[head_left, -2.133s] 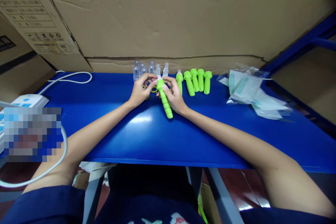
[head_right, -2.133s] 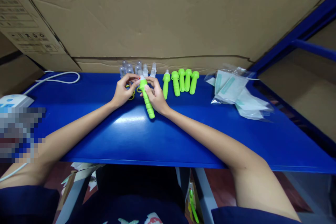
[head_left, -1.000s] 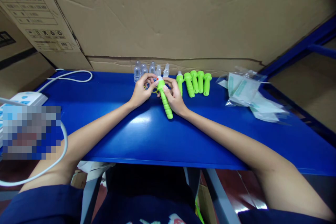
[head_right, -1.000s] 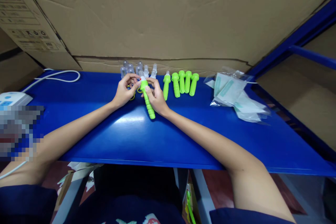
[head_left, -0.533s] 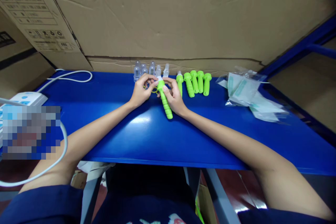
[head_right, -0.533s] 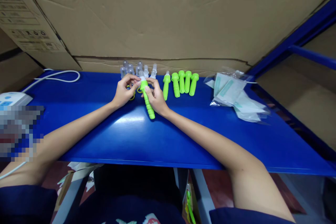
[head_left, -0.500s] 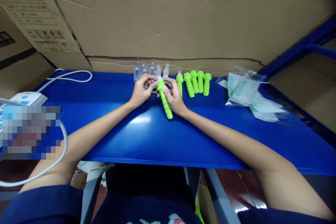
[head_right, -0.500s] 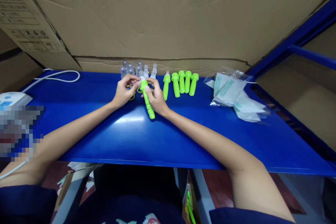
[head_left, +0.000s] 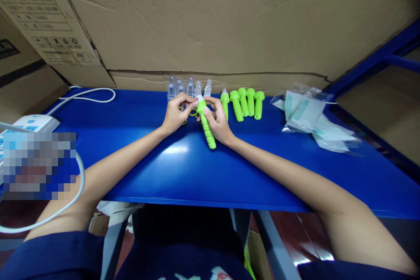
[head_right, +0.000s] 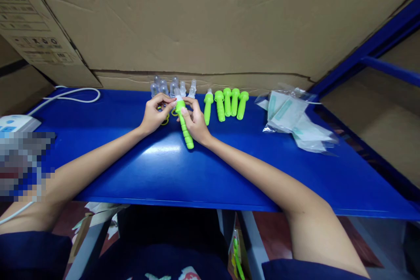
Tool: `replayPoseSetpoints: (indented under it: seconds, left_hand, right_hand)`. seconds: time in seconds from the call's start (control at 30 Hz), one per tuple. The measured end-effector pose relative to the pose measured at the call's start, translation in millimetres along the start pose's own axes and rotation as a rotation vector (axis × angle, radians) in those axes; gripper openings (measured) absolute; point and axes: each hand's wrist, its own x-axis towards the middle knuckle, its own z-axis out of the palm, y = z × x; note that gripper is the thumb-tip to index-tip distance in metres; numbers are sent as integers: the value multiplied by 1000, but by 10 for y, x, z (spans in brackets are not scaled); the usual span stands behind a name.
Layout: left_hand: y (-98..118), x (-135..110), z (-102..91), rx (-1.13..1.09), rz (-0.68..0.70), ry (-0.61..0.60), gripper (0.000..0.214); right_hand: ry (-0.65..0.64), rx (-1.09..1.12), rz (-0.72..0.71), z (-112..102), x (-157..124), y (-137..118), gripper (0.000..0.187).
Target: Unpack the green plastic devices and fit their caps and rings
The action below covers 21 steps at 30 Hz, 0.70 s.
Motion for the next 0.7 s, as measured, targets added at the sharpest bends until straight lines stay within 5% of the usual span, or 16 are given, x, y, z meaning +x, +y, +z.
replayPoseSetpoints:
  seconds: [0.7]
  left_hand:
    - [63, -9, 1, 54, -11, -20, 35]
  right_hand:
    - [77, 7, 13, -7, 41, -133, 54]
